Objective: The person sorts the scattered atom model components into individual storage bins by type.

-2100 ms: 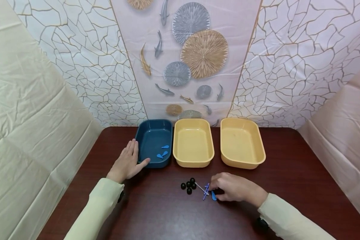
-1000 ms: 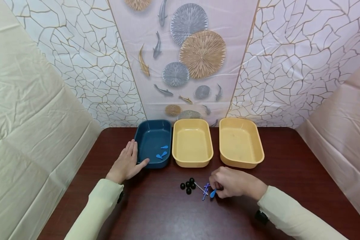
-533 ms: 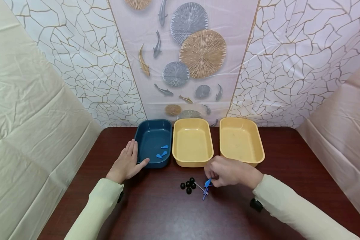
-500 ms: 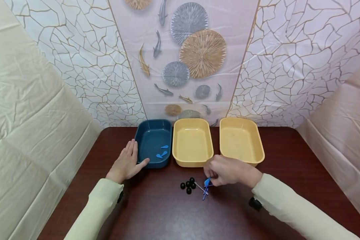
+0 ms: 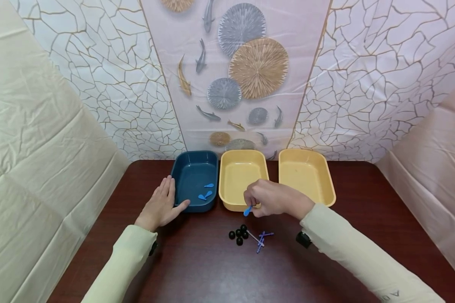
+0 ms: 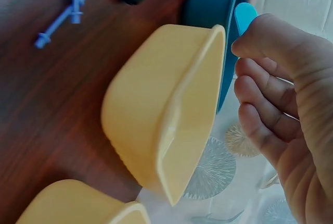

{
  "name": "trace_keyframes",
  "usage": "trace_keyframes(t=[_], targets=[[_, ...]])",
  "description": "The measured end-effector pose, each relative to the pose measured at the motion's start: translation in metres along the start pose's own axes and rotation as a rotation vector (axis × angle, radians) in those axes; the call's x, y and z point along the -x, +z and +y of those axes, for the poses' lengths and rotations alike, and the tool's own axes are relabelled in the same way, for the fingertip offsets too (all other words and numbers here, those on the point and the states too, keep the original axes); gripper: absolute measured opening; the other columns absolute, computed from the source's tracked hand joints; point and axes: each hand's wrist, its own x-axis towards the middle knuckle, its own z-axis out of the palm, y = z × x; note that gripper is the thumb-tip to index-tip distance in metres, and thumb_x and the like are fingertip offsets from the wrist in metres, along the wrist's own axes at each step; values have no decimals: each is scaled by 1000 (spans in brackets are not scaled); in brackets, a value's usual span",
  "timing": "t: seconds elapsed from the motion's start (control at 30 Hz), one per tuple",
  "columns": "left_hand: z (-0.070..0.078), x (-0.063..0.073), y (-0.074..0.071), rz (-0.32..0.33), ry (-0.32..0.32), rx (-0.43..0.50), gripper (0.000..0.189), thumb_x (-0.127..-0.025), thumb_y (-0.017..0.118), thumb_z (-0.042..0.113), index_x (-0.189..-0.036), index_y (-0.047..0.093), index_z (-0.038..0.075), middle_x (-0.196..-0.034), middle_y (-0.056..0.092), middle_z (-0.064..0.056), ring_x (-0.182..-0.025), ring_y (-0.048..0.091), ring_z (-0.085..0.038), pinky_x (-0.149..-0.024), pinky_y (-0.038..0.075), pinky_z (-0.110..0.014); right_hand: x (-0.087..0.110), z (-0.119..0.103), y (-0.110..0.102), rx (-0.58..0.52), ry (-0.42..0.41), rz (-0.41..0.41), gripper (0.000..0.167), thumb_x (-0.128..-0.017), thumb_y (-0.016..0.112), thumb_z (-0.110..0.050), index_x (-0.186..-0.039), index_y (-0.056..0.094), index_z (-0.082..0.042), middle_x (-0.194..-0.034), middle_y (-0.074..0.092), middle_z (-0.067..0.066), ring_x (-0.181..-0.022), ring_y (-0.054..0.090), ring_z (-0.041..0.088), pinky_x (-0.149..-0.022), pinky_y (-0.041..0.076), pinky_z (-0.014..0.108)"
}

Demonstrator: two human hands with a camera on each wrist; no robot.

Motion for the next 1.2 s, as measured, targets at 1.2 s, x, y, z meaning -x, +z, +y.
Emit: trace_keyframes(t=[1.2], targets=[[-2,-3,0,-7,-11,-18,99,-104,49,60,-165,15,-10,-175,12,-29,-162,14,-50,-131,21,-63,-128,17,6,-75,125,22,10,-88,78,-10,-84,70,-14,-84,73,0,-75,65,9,-73,57,24]])
